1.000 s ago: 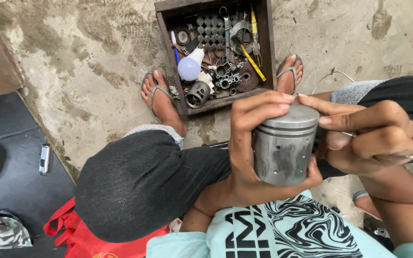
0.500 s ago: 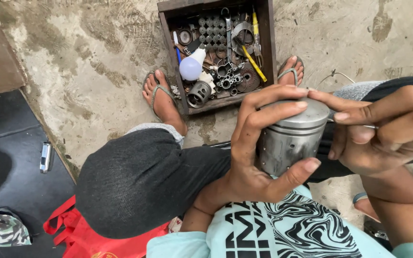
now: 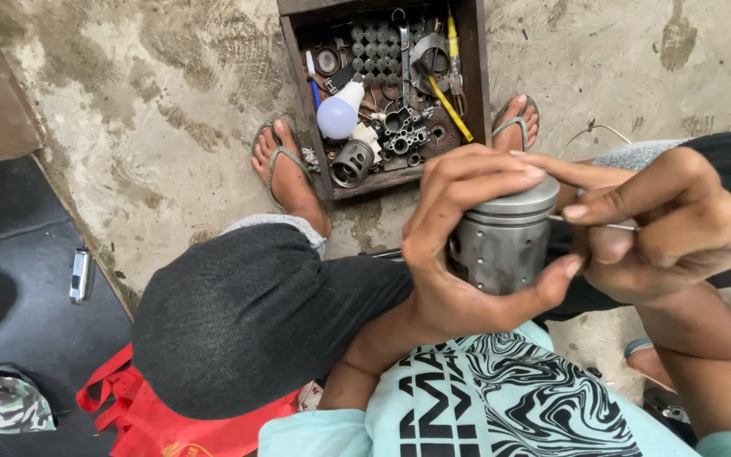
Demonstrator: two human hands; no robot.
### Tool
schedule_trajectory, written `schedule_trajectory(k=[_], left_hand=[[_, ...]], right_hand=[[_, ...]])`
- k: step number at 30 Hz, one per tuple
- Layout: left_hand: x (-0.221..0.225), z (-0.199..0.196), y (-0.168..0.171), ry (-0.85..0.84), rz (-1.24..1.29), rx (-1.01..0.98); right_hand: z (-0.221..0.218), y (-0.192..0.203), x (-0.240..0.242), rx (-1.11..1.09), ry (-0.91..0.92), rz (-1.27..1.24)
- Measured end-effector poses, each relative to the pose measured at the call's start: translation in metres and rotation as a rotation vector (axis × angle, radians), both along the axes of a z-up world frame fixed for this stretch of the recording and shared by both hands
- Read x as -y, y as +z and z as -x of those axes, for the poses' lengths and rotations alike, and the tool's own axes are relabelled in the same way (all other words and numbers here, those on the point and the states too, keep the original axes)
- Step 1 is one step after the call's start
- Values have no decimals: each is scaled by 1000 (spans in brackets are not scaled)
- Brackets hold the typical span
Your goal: Cleaning the ring grooves of a motorcycle piston using a thin metal tool to remove debris.
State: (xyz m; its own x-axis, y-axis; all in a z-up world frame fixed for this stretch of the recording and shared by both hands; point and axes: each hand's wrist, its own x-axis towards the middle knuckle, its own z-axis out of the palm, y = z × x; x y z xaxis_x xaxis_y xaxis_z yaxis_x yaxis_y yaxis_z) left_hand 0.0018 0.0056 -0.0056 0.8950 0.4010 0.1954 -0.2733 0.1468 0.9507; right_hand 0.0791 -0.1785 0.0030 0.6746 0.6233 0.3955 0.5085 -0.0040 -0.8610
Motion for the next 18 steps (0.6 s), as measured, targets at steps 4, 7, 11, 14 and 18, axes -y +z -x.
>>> schedule_trajectory(k=[4, 7, 11, 14, 18], left_hand=[[2, 0, 0, 4, -66, -12], [1, 0, 3, -27, -116, -23], [2, -4, 2, -17, -185, -53], [4, -12, -15, -21, -207, -99], [6, -48, -63, 95, -347, -267]], right_hand=[[6, 0, -9, -69, -35, 12], [4, 4, -15, -58, -49, 33], [1, 2, -21, -115, -12, 29], [-3, -4, -18, -109, -35, -44], [-6, 10, -11, 117, -103, 88]])
